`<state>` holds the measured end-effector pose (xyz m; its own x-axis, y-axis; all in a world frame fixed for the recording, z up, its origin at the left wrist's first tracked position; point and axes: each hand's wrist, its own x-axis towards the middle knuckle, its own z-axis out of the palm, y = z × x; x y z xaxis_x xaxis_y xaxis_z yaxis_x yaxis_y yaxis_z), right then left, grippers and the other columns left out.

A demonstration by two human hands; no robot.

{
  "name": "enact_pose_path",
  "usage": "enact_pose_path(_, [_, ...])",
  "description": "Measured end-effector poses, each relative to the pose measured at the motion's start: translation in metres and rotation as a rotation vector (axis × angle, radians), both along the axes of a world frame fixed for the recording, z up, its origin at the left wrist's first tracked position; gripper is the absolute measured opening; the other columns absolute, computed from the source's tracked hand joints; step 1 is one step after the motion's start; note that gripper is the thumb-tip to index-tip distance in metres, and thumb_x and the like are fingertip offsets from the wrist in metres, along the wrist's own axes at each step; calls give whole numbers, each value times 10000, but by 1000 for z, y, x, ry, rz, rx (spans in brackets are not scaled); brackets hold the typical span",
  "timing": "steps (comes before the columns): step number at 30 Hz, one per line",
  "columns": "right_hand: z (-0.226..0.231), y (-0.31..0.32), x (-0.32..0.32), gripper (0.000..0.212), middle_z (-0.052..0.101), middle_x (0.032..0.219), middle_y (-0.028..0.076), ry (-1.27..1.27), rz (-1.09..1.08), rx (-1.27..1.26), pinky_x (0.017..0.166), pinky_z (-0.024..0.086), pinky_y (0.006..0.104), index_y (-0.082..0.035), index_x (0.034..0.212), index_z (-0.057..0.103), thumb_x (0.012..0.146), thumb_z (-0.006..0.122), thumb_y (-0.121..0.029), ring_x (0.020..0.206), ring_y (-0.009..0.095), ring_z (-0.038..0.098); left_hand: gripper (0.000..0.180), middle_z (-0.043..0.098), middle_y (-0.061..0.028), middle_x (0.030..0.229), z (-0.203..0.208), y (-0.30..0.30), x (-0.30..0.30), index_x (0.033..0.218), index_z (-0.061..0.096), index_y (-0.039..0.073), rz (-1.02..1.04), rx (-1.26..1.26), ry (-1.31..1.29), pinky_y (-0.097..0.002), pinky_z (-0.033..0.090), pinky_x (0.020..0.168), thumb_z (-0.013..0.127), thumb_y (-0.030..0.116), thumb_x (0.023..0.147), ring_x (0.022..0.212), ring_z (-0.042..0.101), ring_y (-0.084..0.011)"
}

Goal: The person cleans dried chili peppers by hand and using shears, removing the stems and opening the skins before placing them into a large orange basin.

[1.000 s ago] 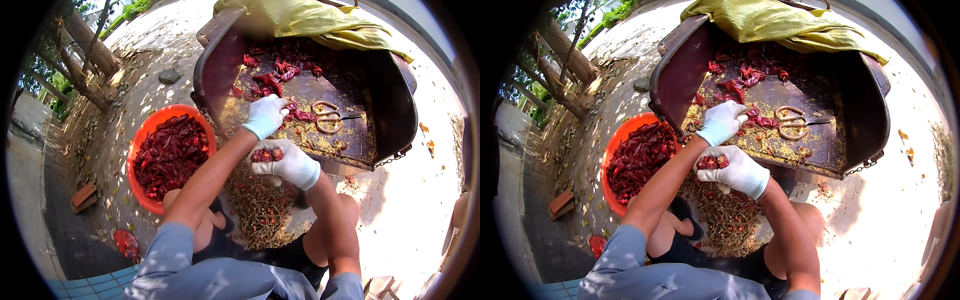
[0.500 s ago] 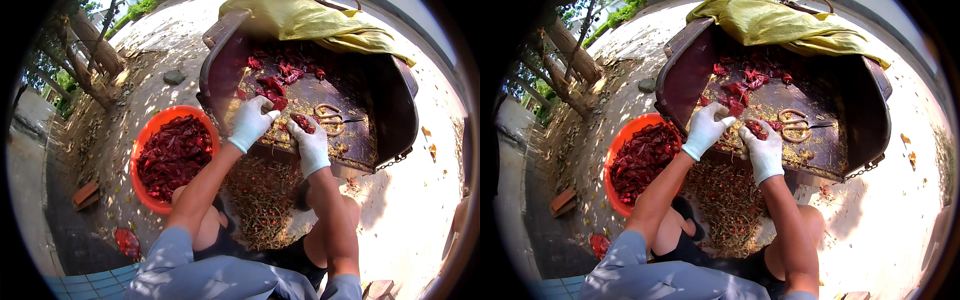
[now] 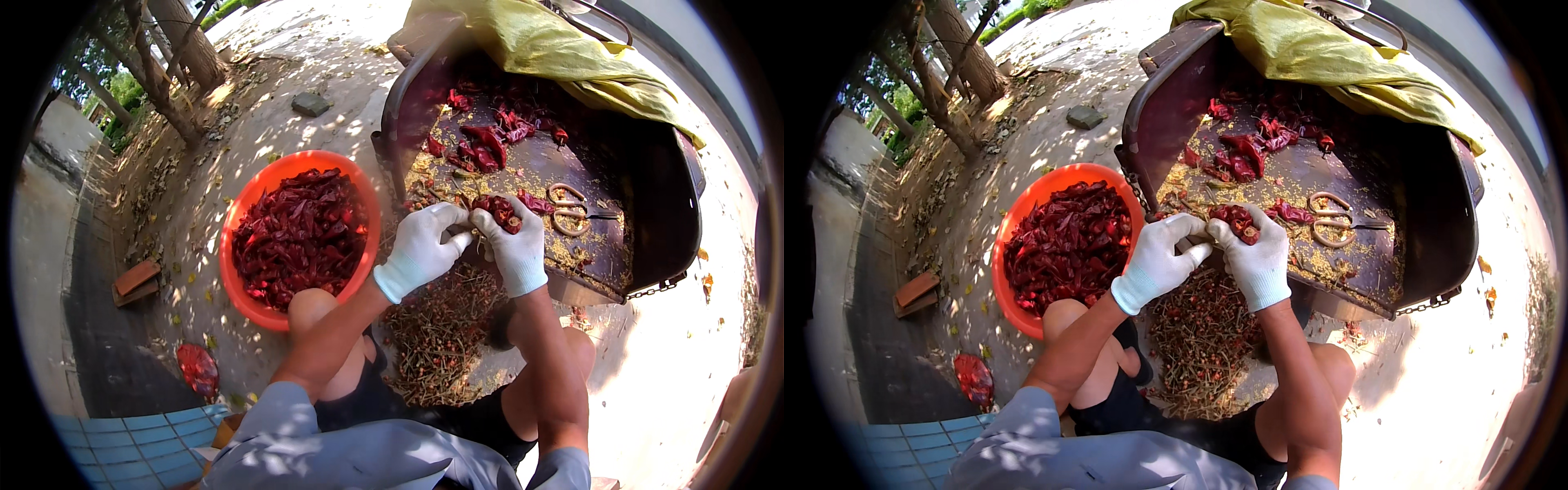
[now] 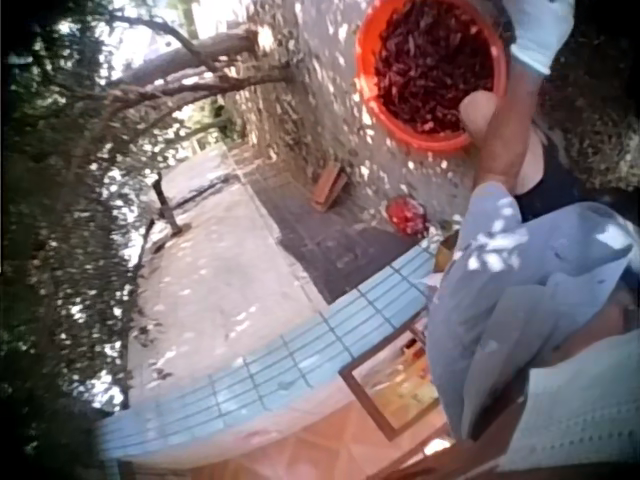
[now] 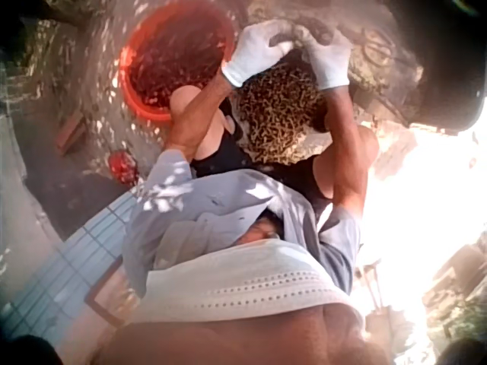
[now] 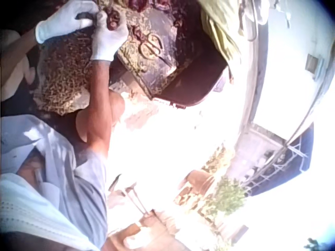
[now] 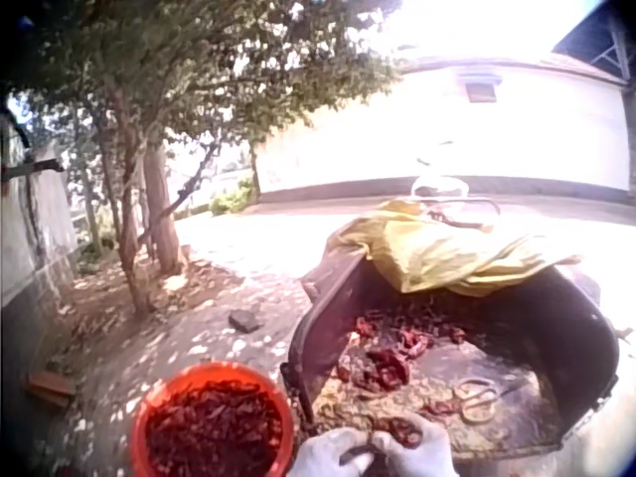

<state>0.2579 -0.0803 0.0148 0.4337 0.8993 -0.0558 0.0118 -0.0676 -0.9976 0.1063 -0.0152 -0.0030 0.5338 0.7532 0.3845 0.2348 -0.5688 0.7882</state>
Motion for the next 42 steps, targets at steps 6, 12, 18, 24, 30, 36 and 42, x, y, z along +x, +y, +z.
enact_pose_path(6, [15, -8, -3, 290, 542, 592, -33, 68, 203, -53, 415, 360, 235, -14, 1003, 654, 872, 776, -242, 447, 59, 471, 225, 678, -37, 1042, 23, 10, -17, 1128, 695, 11, -72, -171, -113, -254, 504, 818, 679, 90, 918, 900, 627, -89])
enact_pose_path(12, [14, -14, -2, 306, 526, 602, -22, 110, 366, -119, 413, 342, 243, -14, 1021, 648, 867, 778, -245, 433, 71, 446, 144, 673, -29, 932, 22, 12, -20, 1017, 708, -9, -173, -229, -170, -261, 500, 822, 669, 94, 923, 888, 621, -92])
enact_pose_path(18, [-15, -9, -1, 296, 599, 662, 46, -439, 300, 220, 586, 498, 322, -9, 1029, 654, 815, 802, -148, 615, 121, 581, 149, 663, -23, 820, 22, 1, -15, 998, 692, -27, -88, -296, -99, -241, 497, 632, 657, 106, 940, 707, 598, -78])
enact_pose_path(24, [-9, -12, -10, 398, 651, 916, 100, -999, 155, 349, 661, 533, 376, -94, 1017, 655, 643, 727, 23, 774, 328, 660, 190, 646, -28, 793, 14, 4, -20, 1011, 664, -23, -177, -692, -284, -247, 502, 586, 615, 159, 981, 654, 590, -84])
enact_pose_path(30, [-7, -17, -15, 526, 648, 978, 71, -1128, 109, 477, 667, 541, 370, -127, 1068, 650, 576, 696, 54, 802, 308, 667, 225, 600, -21, 833, 0, 10, -23, 1032, 615, -4, -303, -1104, -628, -281, 487, 581, 574, 216, 1009, 647, 562, -110])
enact_pose_path(36, [-9, -18, -15, 336, 684, 898, 113, -578, 197, 283, 717, 540, 317, -57, 1035, 678, 729, 817, -62, 774, 226, 676, 306, 584, -4, 716, 7, 38, -26, 951, 633, 12, -73, -813, -554, -278, 492, 527, 599, 312, 1003, 590, 560, -99])
enact_pose_path(42, [24, -25, -3, 289, 678, 811, 6, -48, 718, -6, 740, 513, 269, -27, 1017, 690, 817, 827, -185, 774, 48, 561, 251, 701, -109, 953, -4, 50, 17, 1092, 737, 115, 3, 10, 306, -370, 531, 818, 670, 174, 858, 887, 679, -262])
